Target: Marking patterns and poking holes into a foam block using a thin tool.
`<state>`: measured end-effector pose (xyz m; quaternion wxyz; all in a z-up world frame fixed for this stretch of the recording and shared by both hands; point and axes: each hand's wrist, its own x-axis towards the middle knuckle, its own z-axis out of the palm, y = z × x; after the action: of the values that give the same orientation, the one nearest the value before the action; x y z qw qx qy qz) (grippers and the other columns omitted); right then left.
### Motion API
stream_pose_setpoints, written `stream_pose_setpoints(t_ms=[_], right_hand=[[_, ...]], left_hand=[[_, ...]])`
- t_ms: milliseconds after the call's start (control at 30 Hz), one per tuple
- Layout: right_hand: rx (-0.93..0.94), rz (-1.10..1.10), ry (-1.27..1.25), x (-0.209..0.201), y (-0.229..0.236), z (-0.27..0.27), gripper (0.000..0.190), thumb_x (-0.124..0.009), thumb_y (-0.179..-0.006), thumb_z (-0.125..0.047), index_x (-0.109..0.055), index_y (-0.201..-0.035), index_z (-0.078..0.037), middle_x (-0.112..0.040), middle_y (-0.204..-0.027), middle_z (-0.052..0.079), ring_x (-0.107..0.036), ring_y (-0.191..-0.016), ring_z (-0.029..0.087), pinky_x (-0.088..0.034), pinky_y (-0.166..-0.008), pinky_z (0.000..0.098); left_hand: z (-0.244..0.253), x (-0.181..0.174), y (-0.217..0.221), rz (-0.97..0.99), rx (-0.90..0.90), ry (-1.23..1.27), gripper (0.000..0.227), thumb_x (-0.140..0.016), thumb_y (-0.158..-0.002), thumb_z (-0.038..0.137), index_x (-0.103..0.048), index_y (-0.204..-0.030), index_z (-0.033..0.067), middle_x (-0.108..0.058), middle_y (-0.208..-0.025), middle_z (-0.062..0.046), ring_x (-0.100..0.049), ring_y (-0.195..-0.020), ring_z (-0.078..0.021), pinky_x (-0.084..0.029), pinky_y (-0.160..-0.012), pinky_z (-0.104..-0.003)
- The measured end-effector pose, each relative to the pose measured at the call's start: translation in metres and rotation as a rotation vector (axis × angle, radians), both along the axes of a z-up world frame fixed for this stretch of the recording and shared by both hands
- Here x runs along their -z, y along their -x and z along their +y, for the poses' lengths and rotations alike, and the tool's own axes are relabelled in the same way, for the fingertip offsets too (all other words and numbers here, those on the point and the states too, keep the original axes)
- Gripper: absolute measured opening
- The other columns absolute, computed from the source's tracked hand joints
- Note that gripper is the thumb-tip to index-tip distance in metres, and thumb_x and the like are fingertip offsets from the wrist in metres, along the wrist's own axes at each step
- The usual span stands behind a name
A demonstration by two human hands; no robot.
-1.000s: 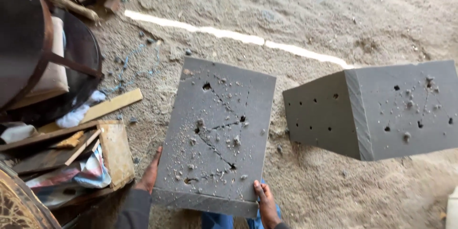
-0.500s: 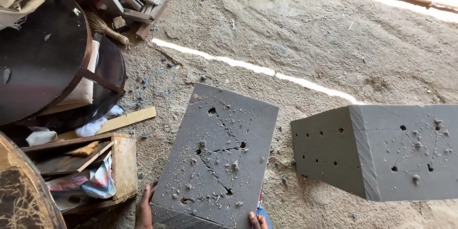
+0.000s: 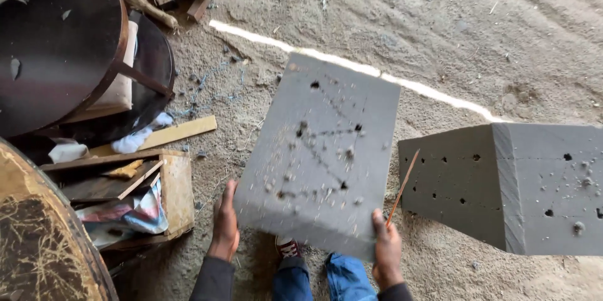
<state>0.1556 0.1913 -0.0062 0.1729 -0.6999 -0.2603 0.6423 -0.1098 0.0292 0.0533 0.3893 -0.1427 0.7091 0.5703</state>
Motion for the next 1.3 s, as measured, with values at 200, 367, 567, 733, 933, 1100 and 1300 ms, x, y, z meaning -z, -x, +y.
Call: stream_pose_setpoints(t_ms=[200,367,567,733,933,1100,1300], right_hand=[[-0.103,0.281,-0.217,-0.047,0.031,0.062,0.077,-0.047,-0.087,-0.061,-0.049,-0.142,-0.007,-0.060,-0.126,0.018,-0.057,-0.113,0.032,-0.048,-0.091,0.0438],[-0.117,0.056,-0.481,0.036,0.027,0.110,0.057,-0.062,-0.091,-0.065,-0.047,-0.107,-0.012,-0.050,-0.091,0.004,-0.053,-0.080,0.016,-0.043,-0.070,0.0308],[0.045,-0.115,-0.741,0.105,0.020,0.132,0.048,-0.063,-0.101,-0.058,-0.052,-0.089,-0.013,-0.050,-0.079,0.007,-0.050,-0.078,0.016,-0.040,-0.076,0.0288],[0.052,-0.265,-0.860,0.127,0.009,0.133,0.051,-0.052,-0.105,-0.057,-0.056,-0.083,-0.012,-0.048,-0.079,0.018,-0.049,-0.080,0.018,-0.042,-0.085,0.0286],[0.074,-0.381,-0.776,0.127,0.008,0.113,0.057,-0.044,-0.098,-0.060,-0.058,-0.081,-0.008,-0.051,-0.076,0.020,-0.050,-0.077,0.025,-0.042,-0.079,0.0273],[0.081,-0.413,-0.709,0.114,0.016,0.090,0.058,-0.040,-0.096,-0.063,-0.061,-0.087,-0.010,-0.056,-0.083,0.023,-0.056,-0.081,0.030,-0.046,-0.083,0.0316],[0.100,-0.427,-0.715,0.131,0.010,0.098,0.066,-0.038,-0.095,-0.067,-0.061,-0.085,-0.006,-0.058,-0.083,0.026,-0.051,-0.081,0.029,-0.042,-0.080,0.0331]], left_hand=[[0.074,-0.021,0.047,0.134,0.287,-0.139,0.118,-0.063,-0.063,0.070,-0.029,-0.160,0.0126,-0.025,-0.170,-0.014,-0.026,-0.156,-0.0299,-0.021,-0.123,-0.059],[0.115,0.006,0.056,0.474,0.347,-0.016,0.102,-0.073,-0.069,0.063,-0.044,-0.152,0.0108,-0.063,-0.137,-0.022,-0.066,-0.122,-0.0370,-0.057,-0.099,-0.046],[0.138,0.019,0.041,0.628,0.194,0.019,0.071,-0.077,-0.082,0.044,-0.061,-0.141,0.0084,-0.067,-0.129,-0.026,-0.063,-0.122,-0.0446,-0.054,-0.098,-0.055],[0.138,0.038,0.032,0.726,0.214,0.045,0.067,-0.067,-0.090,0.048,-0.060,-0.143,0.0075,-0.064,-0.136,-0.027,-0.059,-0.128,-0.0454,-0.049,-0.104,-0.059],[0.122,0.098,0.026,1.006,0.215,0.084,0.058,-0.061,-0.085,0.043,-0.067,-0.137,0.0177,-0.073,-0.126,-0.013,-0.070,-0.110,-0.0378,-0.057,-0.089,-0.049],[0.104,0.096,0.028,1.028,0.196,0.096,0.056,-0.057,-0.083,0.042,-0.070,-0.134,0.0214,-0.075,-0.121,-0.009,-0.071,-0.107,-0.0364,-0.057,-0.087,-0.047],[0.103,0.113,0.025,1.036,0.168,0.108,0.057,-0.058,-0.081,0.044,-0.072,-0.133,0.0242,-0.075,-0.118,-0.007,-0.072,-0.103,-0.0357,-0.057,-0.085,-0.048]])
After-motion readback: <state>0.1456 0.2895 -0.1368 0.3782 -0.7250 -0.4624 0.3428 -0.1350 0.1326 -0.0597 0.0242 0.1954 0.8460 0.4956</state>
